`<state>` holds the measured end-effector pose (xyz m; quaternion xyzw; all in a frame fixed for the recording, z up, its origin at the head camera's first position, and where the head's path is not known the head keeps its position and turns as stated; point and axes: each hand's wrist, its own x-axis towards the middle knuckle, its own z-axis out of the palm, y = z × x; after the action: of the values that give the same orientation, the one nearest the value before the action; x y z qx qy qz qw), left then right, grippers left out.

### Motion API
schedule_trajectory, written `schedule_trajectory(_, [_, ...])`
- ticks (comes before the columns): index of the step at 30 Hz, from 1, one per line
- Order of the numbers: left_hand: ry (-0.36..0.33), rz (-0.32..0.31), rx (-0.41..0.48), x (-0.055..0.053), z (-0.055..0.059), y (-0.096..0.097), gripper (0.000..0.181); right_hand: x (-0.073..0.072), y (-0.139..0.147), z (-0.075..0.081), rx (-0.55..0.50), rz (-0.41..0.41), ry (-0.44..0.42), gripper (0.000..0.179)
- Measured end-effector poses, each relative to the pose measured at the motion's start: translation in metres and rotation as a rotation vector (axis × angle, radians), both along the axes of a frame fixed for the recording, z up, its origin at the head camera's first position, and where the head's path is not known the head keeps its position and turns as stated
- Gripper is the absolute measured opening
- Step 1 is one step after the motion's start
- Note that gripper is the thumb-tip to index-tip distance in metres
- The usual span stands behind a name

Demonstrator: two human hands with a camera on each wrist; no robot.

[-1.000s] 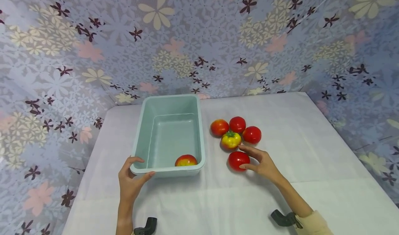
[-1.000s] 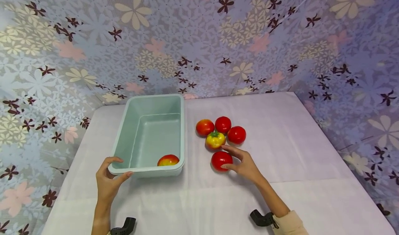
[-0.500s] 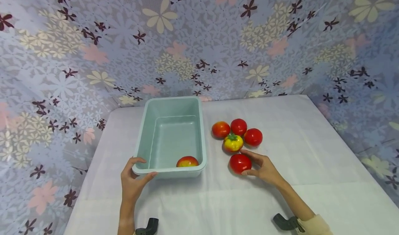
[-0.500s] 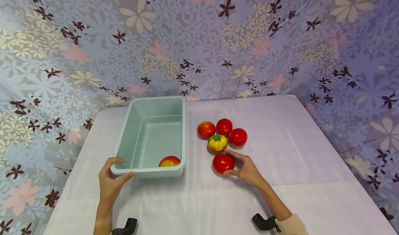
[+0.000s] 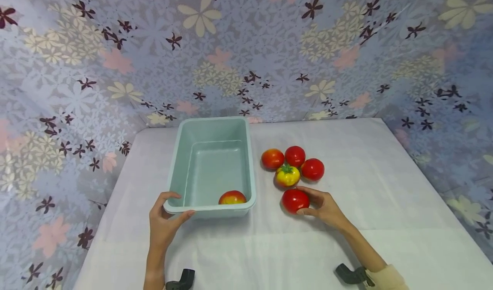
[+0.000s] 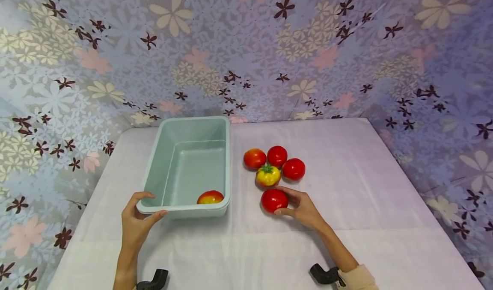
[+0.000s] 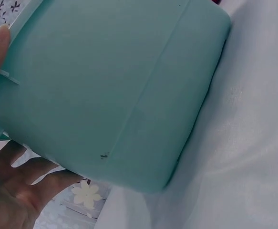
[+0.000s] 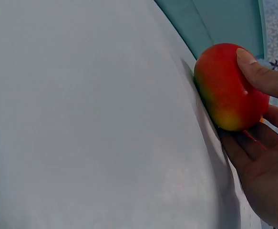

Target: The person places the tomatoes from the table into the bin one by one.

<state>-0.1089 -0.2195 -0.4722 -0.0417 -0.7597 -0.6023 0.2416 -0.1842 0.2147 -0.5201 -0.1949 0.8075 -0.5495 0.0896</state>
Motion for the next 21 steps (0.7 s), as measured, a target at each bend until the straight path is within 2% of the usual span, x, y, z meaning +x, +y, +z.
schedule_trajectory(4, [-0.006, -0.011, 0.008, 0.0000, 0.0010, -0.0008, 0.050, 0.0004, -0.0002, -0.0022, -0.004, 0.002, -0.014, 0.066])
schedule_trajectory(10, [-0.018, 0.010, 0.034, 0.0010, 0.0012, 0.0001, 0.051, -0.0023, -0.0026, 0.0003, -0.014, 0.007, -0.022, 0.066])
schedule_trajectory(17, [0.007, 0.012, -0.003, -0.0012, -0.0005, 0.0008, 0.052, -0.0030, -0.0017, 0.0050, 0.000, -0.016, -0.020, 0.065])
schedule_trajectory(21, [0.000, 0.027, 0.013, -0.0002, 0.0016, 0.0037, 0.052, -0.0030, 0.0010, 0.0074, -0.006, -0.024, -0.010, 0.065])
